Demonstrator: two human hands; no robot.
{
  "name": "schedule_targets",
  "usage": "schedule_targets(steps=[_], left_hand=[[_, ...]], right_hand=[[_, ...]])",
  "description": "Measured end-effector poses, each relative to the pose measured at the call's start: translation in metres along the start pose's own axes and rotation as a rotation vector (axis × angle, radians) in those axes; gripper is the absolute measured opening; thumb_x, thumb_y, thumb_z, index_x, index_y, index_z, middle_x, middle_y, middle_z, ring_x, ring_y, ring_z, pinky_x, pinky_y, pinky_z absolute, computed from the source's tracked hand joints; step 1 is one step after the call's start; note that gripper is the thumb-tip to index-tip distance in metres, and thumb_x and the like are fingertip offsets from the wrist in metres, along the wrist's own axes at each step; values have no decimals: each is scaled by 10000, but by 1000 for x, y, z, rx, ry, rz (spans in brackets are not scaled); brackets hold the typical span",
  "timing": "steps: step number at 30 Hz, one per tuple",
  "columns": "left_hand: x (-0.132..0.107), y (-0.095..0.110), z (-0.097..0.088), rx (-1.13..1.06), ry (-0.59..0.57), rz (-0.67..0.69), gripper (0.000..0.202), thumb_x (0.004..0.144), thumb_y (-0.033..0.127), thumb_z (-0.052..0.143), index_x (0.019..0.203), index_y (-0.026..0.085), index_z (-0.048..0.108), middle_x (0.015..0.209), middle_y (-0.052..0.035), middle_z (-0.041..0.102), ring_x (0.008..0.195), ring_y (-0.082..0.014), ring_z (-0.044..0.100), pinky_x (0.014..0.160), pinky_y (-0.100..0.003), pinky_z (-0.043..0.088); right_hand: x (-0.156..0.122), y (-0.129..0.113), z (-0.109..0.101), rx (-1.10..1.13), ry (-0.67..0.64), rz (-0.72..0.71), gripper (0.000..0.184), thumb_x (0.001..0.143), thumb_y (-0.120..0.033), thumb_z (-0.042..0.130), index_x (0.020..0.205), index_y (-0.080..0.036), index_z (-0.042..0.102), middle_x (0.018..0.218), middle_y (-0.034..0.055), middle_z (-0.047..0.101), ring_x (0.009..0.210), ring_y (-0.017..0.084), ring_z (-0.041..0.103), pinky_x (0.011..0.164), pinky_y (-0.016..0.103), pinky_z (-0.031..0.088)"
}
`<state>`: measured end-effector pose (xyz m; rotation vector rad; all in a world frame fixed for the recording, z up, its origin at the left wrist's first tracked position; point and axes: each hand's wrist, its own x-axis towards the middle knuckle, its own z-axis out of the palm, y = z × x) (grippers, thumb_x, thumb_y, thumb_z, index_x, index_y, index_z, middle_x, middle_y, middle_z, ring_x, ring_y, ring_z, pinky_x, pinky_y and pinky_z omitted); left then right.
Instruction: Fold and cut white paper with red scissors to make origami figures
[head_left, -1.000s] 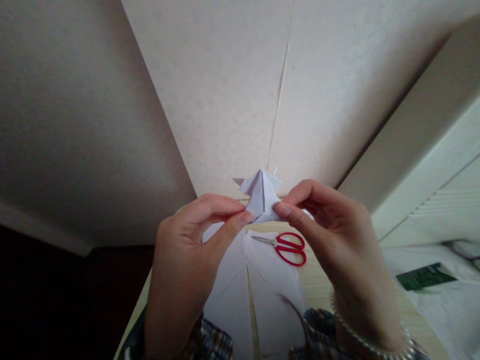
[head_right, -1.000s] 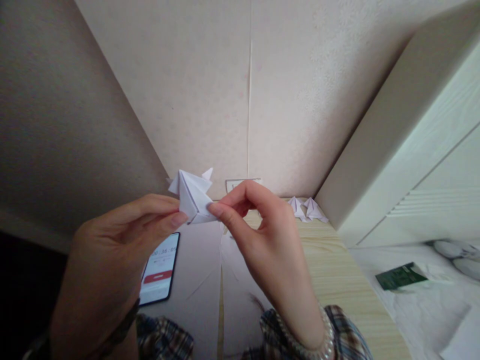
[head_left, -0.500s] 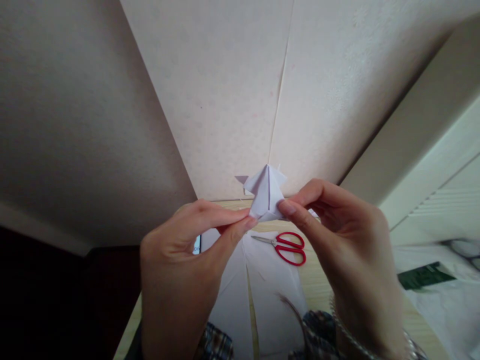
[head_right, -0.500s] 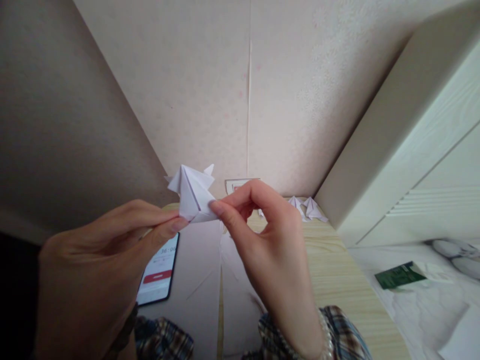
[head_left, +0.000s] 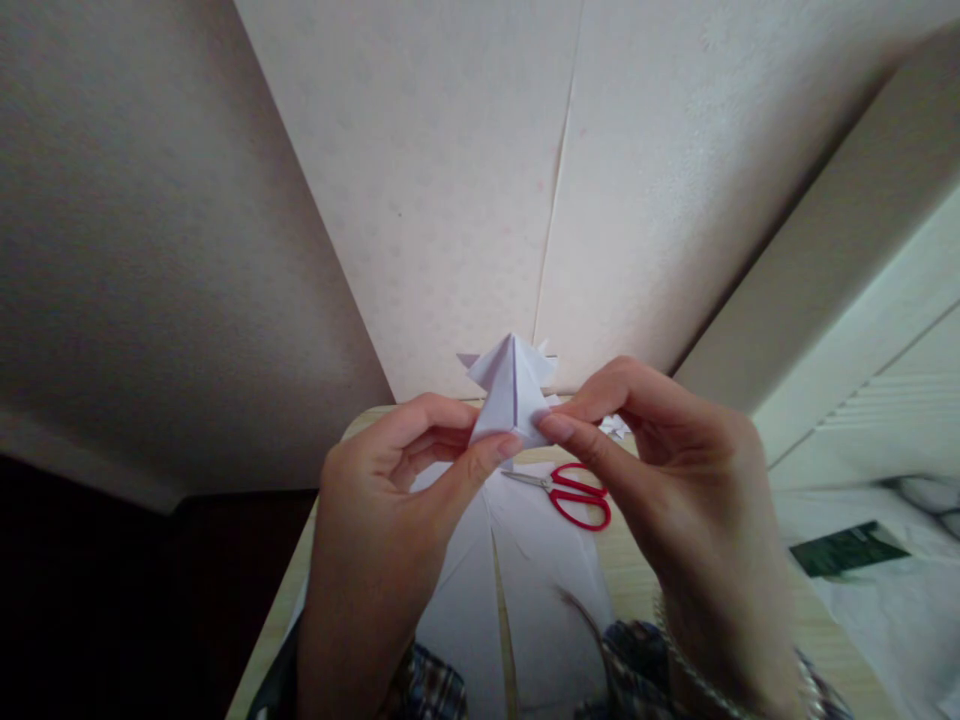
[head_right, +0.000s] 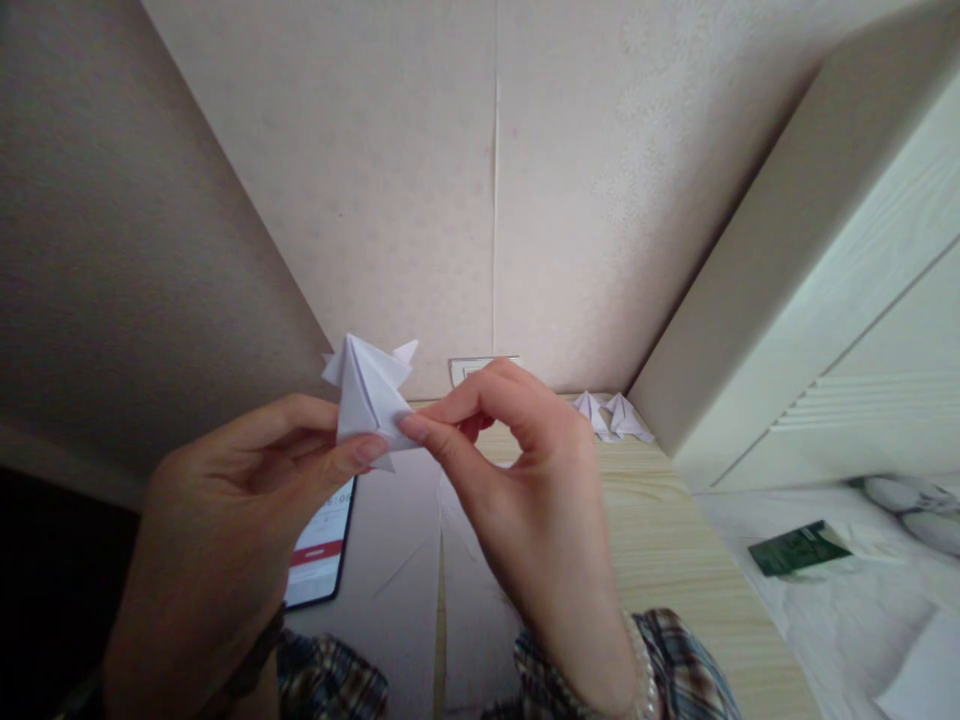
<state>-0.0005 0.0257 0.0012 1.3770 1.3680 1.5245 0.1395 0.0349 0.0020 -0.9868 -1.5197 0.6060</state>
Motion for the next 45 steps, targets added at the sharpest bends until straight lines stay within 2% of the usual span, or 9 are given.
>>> schedule_targets(steps=[3, 8, 18, 23, 32, 37, 42, 45], left_hand=[[1, -1, 0, 32, 10, 20, 62, 677, 202, 747, 653, 225, 695, 645, 61, 711, 621, -120, 658, 590, -191, 494], [2, -2, -2, -33, -23, 11, 73, 691, 197, 728, 639, 230, 689, 618, 62, 700, 593, -114, 644, 554, -195, 470], [1, -2, -2, 9, -11, 41, 95, 706, 192, 718, 634, 249, 690, 589, 77, 668, 597, -117, 623, 575, -226, 438], [0, -2, -3, -16, -21, 11, 73, 710, 228, 728, 654, 267, 701, 609, 76, 685, 602, -122, 628, 583, -235, 444], [2, -5, -6, -6, -44, 67, 73, 702, 216, 757, 705, 284, 732, 659, 88, 720, 624, -105, 639, 586, -191, 464], [4, -5, -2, -77, -33, -26, 37, 690, 251, 755, 699, 224, 731, 625, 48, 697, 616, -123, 638, 567, -201, 464], [6, -10, -1, -147, -14, 4, 72, 676, 263, 774, 678, 226, 712, 622, 49, 672, 604, -116, 613, 548, -195, 459], [4, -10, -2, -123, -29, 43, 101, 701, 254, 760, 633, 231, 689, 588, 69, 662, 560, -91, 581, 513, -171, 434]], right_hand=[[0, 1, 1, -57, -19, -39, 169, 791, -197, 718, 646, -196, 632, 650, -29, 614, 648, 119, 555, 605, 257, 421], [4, 7, -4, 3, -112, -95, 64, 808, -196, 701, 748, -212, 687, 752, -8, 668, 745, 143, 602, 692, 280, 454], [8, 6, -6, 90, -261, 42, 52, 786, -221, 716, 762, -186, 685, 735, -14, 688, 725, 135, 614, 688, 265, 455], [5, 6, -7, 119, -204, 12, 88, 794, -144, 698, 732, -202, 675, 728, -37, 685, 711, 113, 601, 683, 241, 445], [-1, 2, 1, -9, -96, -40, 145, 750, -92, 727, 671, -188, 652, 653, -67, 661, 642, 76, 579, 614, 193, 424], [6, 8, -6, 25, -172, -63, 62, 786, -130, 705, 773, -190, 700, 755, -44, 718, 730, 92, 631, 695, 201, 460], [8, 8, -10, -71, -293, -101, 66, 765, -152, 734, 806, -163, 684, 779, -18, 703, 763, 112, 635, 723, 221, 459], [5, 5, -9, -106, -296, -148, 92, 773, -153, 731, 749, -162, 643, 728, -34, 668, 715, 97, 610, 689, 212, 445]])
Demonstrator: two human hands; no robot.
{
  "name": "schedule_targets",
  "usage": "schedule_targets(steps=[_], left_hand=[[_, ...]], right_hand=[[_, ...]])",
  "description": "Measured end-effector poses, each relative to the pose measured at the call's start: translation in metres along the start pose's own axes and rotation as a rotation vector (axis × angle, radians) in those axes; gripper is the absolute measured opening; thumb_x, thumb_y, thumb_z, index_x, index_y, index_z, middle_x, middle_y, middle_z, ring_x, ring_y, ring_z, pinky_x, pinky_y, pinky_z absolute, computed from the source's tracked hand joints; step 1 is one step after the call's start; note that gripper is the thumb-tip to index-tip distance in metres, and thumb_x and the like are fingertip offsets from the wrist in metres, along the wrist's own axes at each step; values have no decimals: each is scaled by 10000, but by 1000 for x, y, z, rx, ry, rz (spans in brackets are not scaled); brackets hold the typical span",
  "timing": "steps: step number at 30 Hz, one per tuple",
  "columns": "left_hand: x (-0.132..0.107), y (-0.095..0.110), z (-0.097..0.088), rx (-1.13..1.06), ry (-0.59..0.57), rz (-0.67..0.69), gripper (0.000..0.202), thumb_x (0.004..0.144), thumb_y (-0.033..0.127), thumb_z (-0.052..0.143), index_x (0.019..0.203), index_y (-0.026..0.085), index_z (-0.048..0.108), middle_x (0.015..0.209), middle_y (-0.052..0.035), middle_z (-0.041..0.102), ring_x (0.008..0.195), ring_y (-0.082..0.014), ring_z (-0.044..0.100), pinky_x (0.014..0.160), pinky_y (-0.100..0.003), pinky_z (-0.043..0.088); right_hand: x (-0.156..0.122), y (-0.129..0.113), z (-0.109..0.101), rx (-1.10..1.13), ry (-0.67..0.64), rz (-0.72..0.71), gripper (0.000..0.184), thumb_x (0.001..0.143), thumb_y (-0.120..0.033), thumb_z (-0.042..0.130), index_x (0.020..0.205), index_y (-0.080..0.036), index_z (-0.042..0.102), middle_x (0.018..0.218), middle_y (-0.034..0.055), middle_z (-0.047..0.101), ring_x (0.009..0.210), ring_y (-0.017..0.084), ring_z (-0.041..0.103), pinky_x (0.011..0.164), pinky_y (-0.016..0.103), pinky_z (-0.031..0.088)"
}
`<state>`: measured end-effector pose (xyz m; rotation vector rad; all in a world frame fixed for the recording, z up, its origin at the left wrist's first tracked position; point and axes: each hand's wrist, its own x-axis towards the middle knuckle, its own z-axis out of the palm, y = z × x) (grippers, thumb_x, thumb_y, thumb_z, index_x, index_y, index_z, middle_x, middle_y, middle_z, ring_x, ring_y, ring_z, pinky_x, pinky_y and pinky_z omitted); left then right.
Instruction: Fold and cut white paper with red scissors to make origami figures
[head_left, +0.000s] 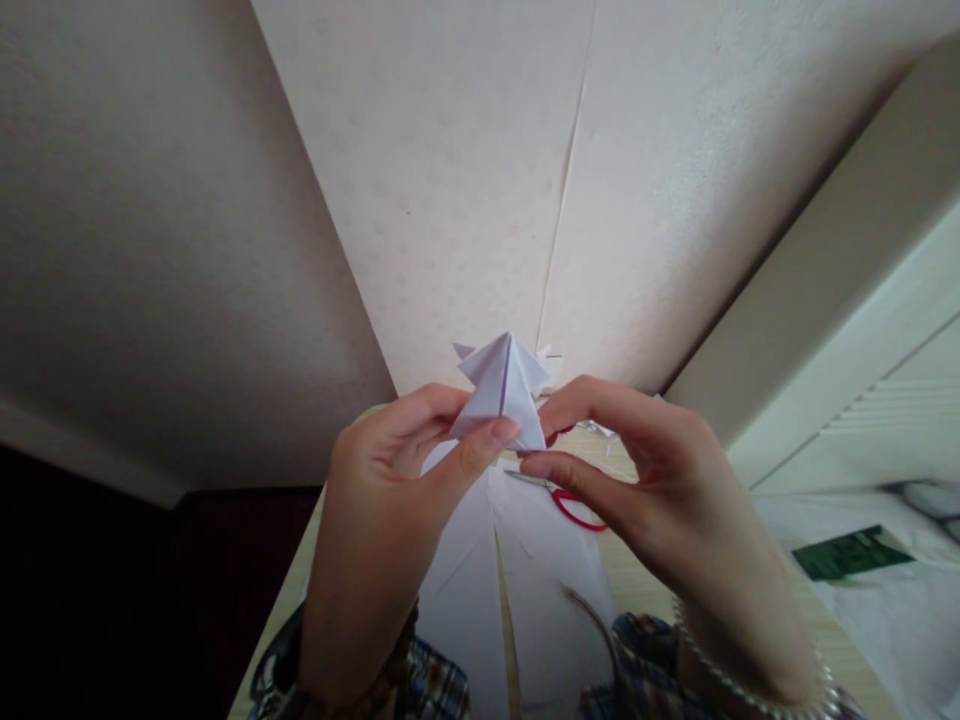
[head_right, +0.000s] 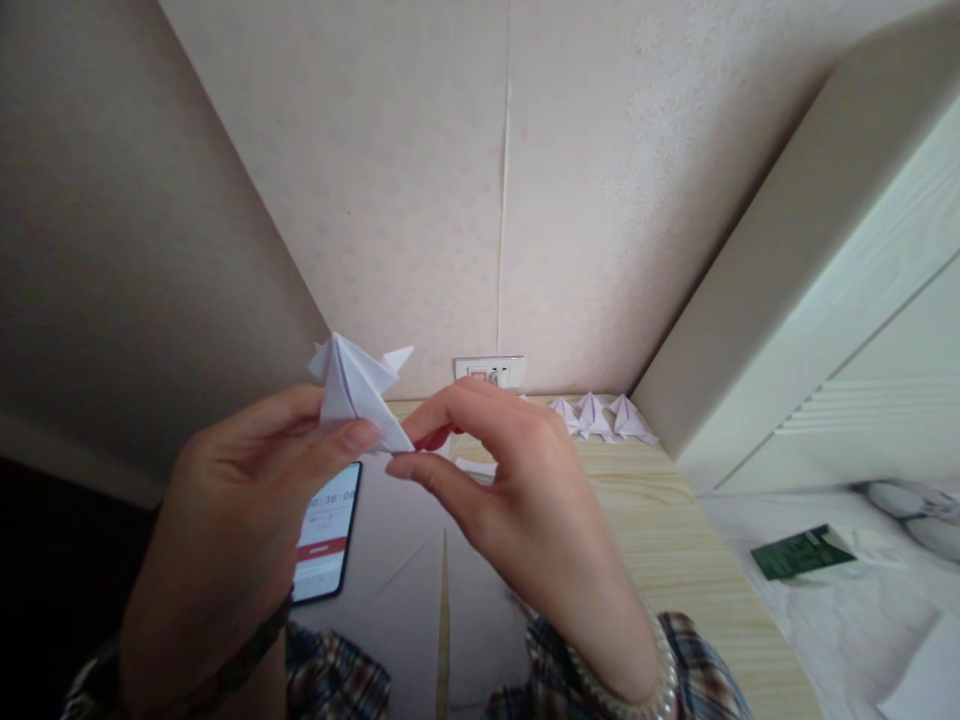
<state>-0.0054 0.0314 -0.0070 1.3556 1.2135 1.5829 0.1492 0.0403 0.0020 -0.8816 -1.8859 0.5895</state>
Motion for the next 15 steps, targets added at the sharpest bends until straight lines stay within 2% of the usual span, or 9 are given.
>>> schedule_targets(steps=[4, 10, 15], left_hand=[[-1, 2, 0, -61, -2, 14, 91, 717, 211, 745, 651, 235, 689, 599, 91, 670, 568, -63, 589, 516, -123, 437], [0, 2, 6, -139, 5, -43, 88, 719, 182, 715, 643, 190, 671, 597, 63, 666, 560, -62, 594, 530, -117, 459], [1, 2, 9, -213, -63, -106, 50, 727, 167, 707, 683, 186, 691, 623, 43, 688, 581, -87, 637, 553, -137, 491]], right_hand=[[-2, -4, 3, -92, 52, -28, 160, 791, -205, 727, 708, -162, 597, 686, -43, 619, 664, 83, 573, 635, 207, 428], [-1, -1, 8, -243, 190, -270, 225, 794, -194, 727, 951, -144, 575, 916, 14, 597, 864, 115, 561, 772, 210, 457], [1, 3, 10, -345, 183, -379, 171, 823, -126, 681, 975, -162, 613, 972, 26, 552, 938, 126, 532, 827, 233, 451]])
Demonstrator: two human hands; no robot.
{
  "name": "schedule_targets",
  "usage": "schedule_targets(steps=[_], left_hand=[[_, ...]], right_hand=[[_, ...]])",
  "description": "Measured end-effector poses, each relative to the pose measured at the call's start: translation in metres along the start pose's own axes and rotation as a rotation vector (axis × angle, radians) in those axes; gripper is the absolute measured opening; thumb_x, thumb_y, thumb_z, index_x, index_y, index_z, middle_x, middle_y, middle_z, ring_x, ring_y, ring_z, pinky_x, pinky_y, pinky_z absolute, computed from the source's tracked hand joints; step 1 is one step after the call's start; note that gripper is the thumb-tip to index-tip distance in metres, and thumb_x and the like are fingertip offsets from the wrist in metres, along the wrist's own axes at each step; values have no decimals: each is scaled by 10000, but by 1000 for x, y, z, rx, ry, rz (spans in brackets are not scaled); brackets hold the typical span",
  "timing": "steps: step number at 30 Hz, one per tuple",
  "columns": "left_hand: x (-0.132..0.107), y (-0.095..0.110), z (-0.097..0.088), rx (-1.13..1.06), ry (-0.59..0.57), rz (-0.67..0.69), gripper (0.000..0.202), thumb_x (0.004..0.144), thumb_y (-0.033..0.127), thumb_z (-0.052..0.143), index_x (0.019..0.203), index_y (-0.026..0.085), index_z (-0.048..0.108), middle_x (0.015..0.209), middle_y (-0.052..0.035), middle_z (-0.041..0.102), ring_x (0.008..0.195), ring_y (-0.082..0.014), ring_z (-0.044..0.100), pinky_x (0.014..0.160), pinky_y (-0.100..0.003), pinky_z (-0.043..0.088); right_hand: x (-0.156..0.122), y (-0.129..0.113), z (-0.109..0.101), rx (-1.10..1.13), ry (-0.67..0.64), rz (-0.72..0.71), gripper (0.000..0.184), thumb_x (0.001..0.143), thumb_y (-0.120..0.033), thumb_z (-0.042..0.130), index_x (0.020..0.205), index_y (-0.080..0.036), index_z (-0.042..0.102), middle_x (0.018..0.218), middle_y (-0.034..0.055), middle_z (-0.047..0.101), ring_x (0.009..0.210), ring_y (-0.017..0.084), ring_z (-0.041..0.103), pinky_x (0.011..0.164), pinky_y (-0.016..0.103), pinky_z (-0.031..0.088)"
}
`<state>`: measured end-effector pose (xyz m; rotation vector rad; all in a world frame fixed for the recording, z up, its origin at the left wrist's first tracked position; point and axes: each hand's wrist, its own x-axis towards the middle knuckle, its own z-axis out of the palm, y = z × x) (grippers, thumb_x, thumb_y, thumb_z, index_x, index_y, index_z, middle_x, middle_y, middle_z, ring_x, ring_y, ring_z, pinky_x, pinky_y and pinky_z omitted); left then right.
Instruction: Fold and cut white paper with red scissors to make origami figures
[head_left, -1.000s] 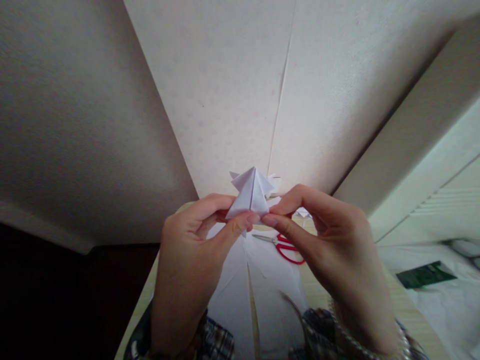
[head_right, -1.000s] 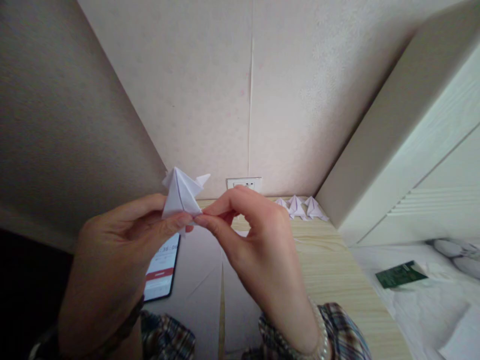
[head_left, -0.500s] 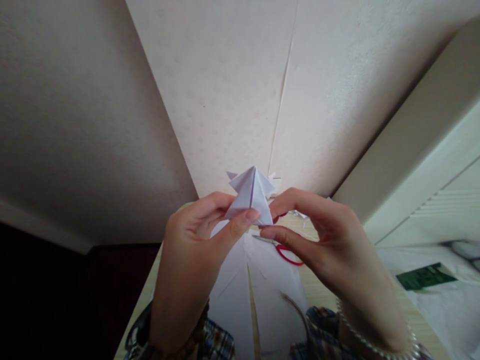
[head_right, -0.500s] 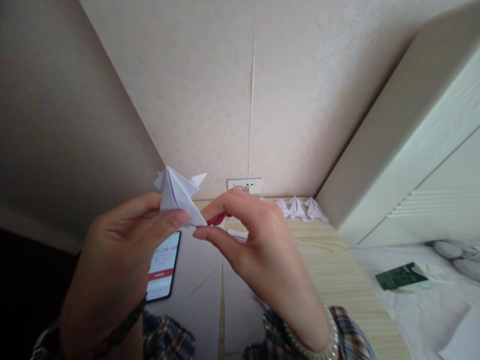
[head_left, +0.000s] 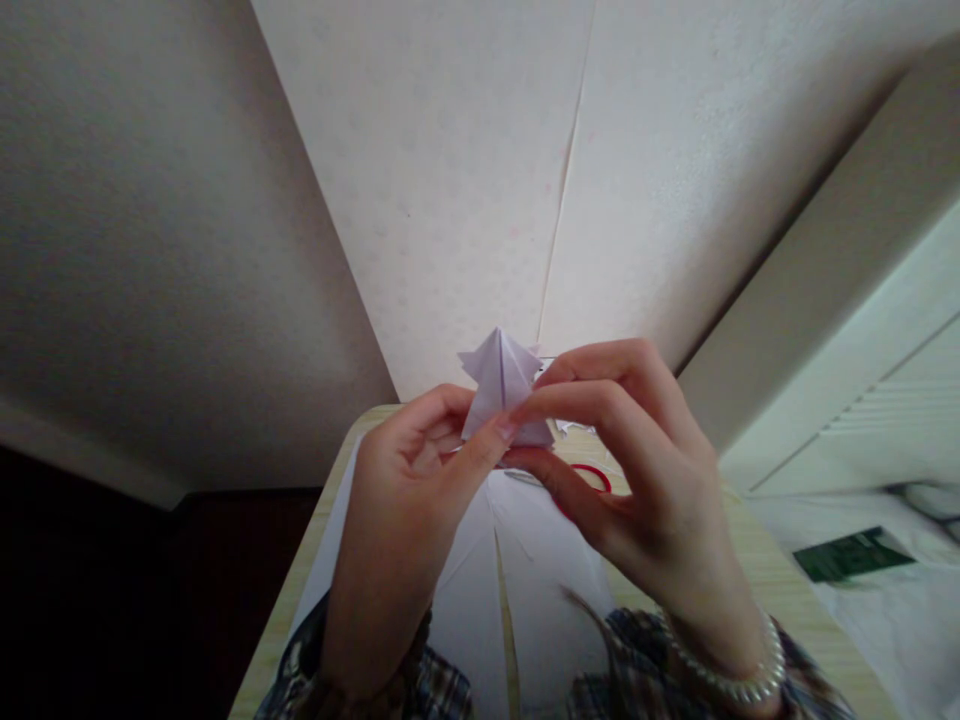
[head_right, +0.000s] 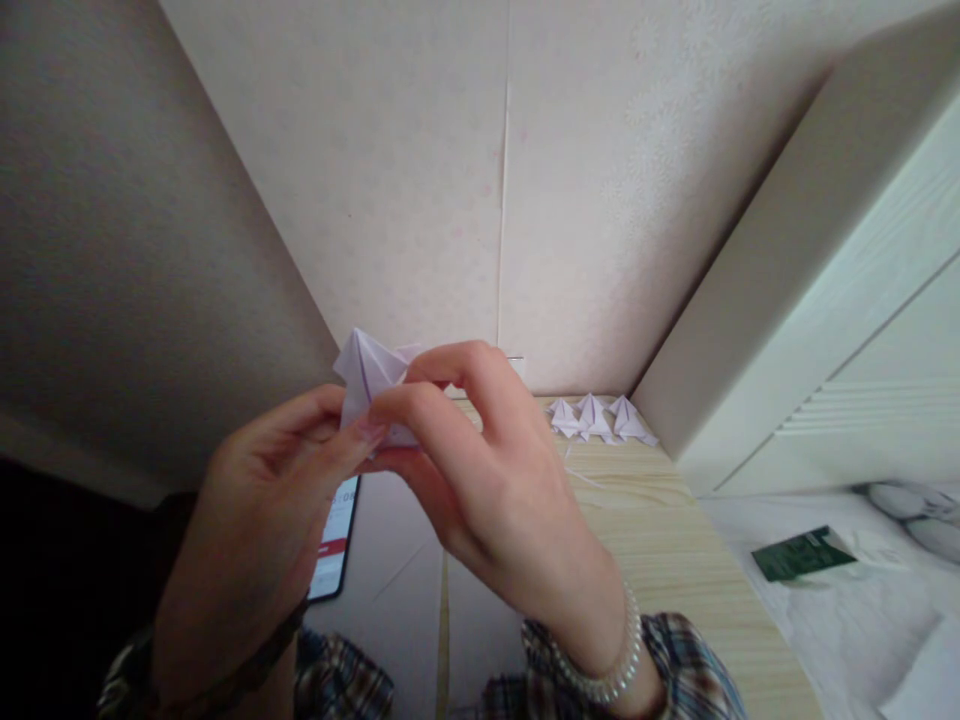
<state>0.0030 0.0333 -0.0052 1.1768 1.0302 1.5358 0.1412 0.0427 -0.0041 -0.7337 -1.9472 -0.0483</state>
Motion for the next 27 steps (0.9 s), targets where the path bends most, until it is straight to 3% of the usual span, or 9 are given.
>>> schedule_targets(steps=[3, 10, 22, 27], left_hand=[[0, 0, -1, -77, -46, -74, 55, 748, 206, 700, 795, 197, 728, 672, 12, 728, 582, -130, 673, 566, -198, 538], [-1, 4, -2, -89, 21, -180, 162, 742, 281, 719, 873, 192, 757, 677, -19, 752, 593, -172, 701, 538, -215, 545], [0, 0, -7, -37, 74, -87, 152, 754, 303, 718, 863, 202, 747, 796, -19, 763, 717, -202, 723, 629, -257, 597], [0, 1, -6, -29, 75, -72, 106, 748, 276, 723, 817, 200, 750, 771, -9, 762, 666, -169, 718, 638, -231, 598]], right_hand=[[0, 4, -2, -8, -7, -43, 154, 836, -111, 661, 975, -170, 628, 983, 23, 553, 956, 122, 529, 844, 240, 452], [-1, 13, -7, -46, -20, -110, 101, 852, -109, 636, 937, -161, 654, 1023, 43, 578, 984, 127, 552, 839, 260, 476], [0, 10, -4, -20, 1, -25, 73, 849, -130, 628, 850, -203, 631, 977, 50, 620, 907, 168, 583, 742, 325, 484], [0, 11, -6, -12, -16, -38, 111, 855, -143, 628, 934, -220, 644, 959, 46, 629, 894, 179, 588, 736, 330, 484]])
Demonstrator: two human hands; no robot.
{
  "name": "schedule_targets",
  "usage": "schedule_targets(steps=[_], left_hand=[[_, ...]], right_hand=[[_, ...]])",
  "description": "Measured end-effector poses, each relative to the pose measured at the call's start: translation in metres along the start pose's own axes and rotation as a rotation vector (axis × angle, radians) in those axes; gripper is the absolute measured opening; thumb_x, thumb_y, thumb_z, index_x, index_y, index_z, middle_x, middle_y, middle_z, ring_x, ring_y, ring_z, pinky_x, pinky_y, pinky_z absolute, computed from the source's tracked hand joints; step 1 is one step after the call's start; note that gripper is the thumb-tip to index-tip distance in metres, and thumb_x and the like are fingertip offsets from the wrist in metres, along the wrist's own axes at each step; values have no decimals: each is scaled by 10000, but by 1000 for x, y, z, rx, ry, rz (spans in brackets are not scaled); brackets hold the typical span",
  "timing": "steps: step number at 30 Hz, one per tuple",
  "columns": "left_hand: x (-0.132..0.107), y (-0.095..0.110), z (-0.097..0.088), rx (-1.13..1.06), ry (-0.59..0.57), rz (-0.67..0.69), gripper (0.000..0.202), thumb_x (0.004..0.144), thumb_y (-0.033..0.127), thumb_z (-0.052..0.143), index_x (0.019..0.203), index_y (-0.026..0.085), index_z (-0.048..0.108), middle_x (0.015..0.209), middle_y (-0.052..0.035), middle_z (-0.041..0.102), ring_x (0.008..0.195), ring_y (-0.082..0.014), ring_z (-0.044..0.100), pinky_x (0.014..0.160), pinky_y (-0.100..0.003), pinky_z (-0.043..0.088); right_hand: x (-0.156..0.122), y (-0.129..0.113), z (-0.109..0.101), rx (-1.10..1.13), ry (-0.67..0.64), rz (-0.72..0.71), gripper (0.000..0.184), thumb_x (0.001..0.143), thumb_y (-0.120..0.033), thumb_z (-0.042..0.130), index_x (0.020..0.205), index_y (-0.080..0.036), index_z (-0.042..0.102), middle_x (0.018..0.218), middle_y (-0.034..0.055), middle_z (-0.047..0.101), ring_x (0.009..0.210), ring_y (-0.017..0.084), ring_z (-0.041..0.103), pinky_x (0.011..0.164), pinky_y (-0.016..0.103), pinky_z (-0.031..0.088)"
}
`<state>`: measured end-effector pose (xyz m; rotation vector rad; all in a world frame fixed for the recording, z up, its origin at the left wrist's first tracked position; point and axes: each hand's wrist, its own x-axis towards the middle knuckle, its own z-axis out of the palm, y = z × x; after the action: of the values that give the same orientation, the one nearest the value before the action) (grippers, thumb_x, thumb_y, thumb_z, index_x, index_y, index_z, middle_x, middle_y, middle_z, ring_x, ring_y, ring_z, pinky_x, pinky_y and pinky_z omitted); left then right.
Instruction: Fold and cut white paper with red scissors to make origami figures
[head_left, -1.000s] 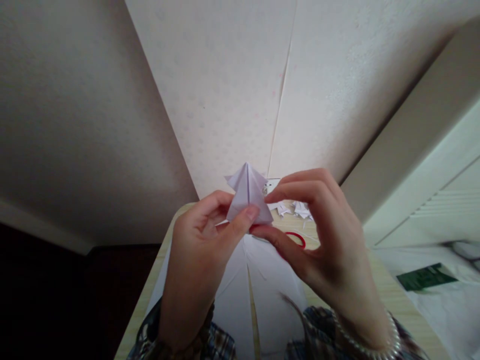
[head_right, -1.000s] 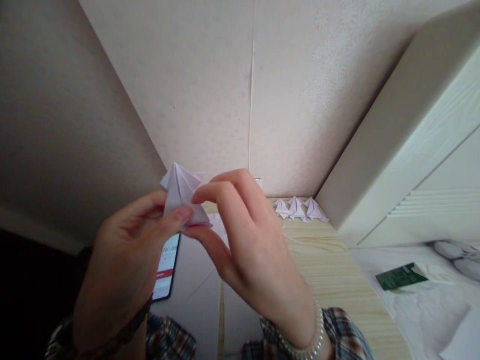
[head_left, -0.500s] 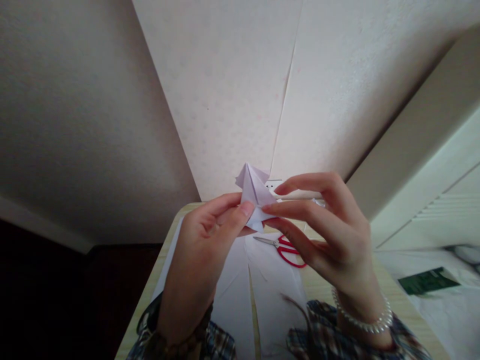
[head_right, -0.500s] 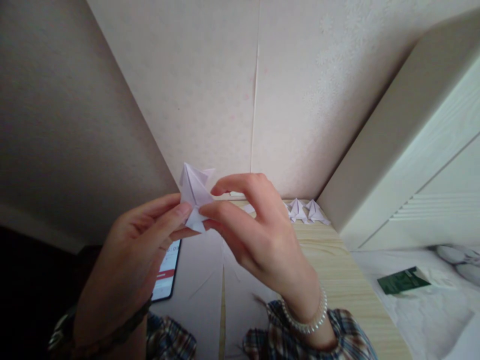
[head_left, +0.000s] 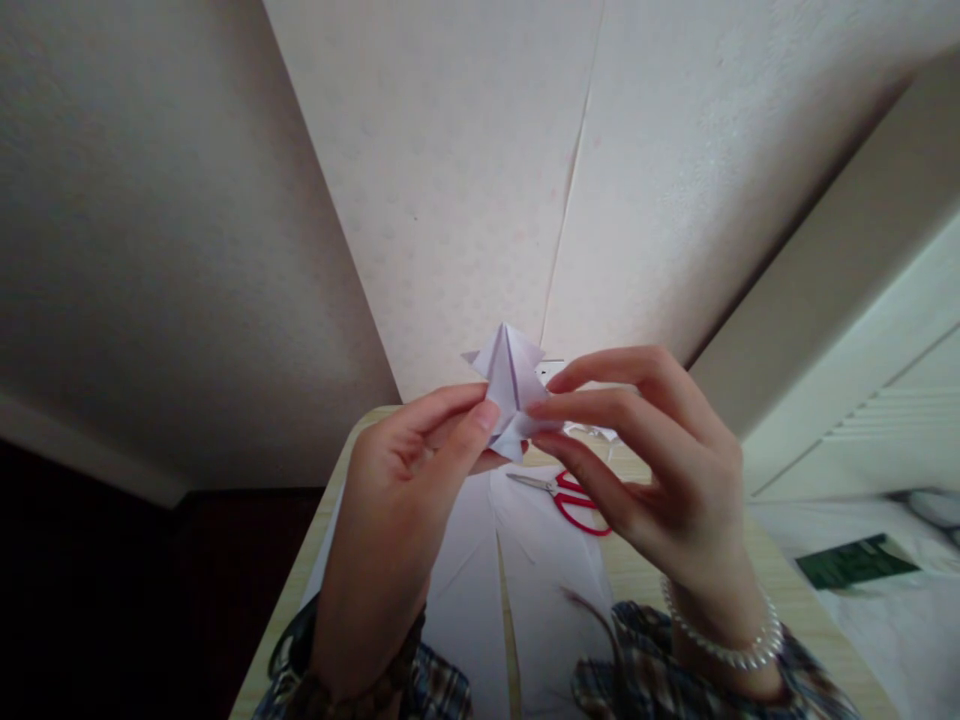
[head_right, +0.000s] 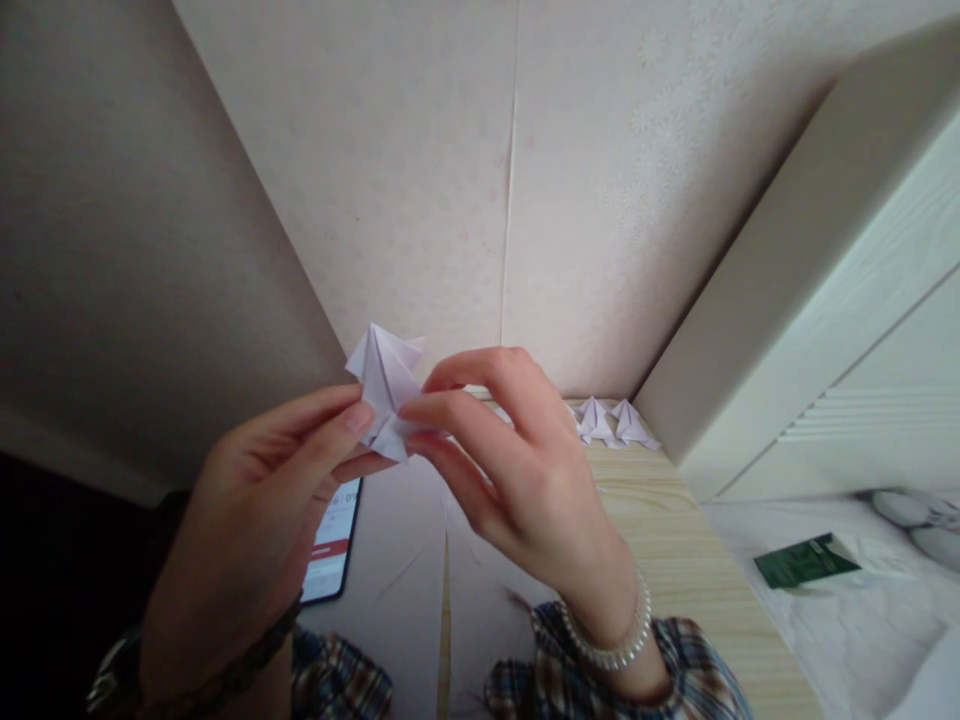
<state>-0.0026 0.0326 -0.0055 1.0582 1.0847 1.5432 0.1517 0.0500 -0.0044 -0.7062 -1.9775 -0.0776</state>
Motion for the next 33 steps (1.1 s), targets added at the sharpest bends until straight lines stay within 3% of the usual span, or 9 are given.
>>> schedule_targets(steps=[6, 11, 19, 33], left_hand=[[1, 3, 4, -43, 23, -66, 208, 728, 206, 727, 935, 207, 733, 698, 3, 763, 597, -166, 715, 579, -236, 599], [1, 3, 4, -50, 36, -54, 158, 709, 185, 737, 861, 226, 748, 589, 26, 734, 502, -141, 689, 509, -195, 573], [3, -1, -3, 8, 37, -35, 164, 715, 213, 749, 879, 217, 746, 656, 5, 756, 569, -153, 714, 571, -212, 591], [2, 1, -2, -6, -41, -81, 278, 697, 223, 756, 964, 164, 705, 792, -54, 777, 662, -195, 728, 619, -270, 598]], right_hand=[[-1, 5, -3, 21, -61, -55, 112, 864, -143, 624, 963, -173, 665, 995, 70, 611, 952, 169, 581, 789, 305, 482], [-2, 6, -4, 13, -75, -76, 112, 872, -146, 617, 967, -185, 662, 997, 67, 607, 949, 163, 580, 771, 306, 487], [-4, 10, 3, -75, -42, -148, 85, 876, -143, 599, 893, -198, 661, 902, 46, 635, 806, 170, 572, 674, 323, 461], [-4, 10, 6, -26, 4, -143, 96, 867, -127, 601, 856, -184, 677, 848, 45, 632, 776, 161, 561, 663, 310, 453]])
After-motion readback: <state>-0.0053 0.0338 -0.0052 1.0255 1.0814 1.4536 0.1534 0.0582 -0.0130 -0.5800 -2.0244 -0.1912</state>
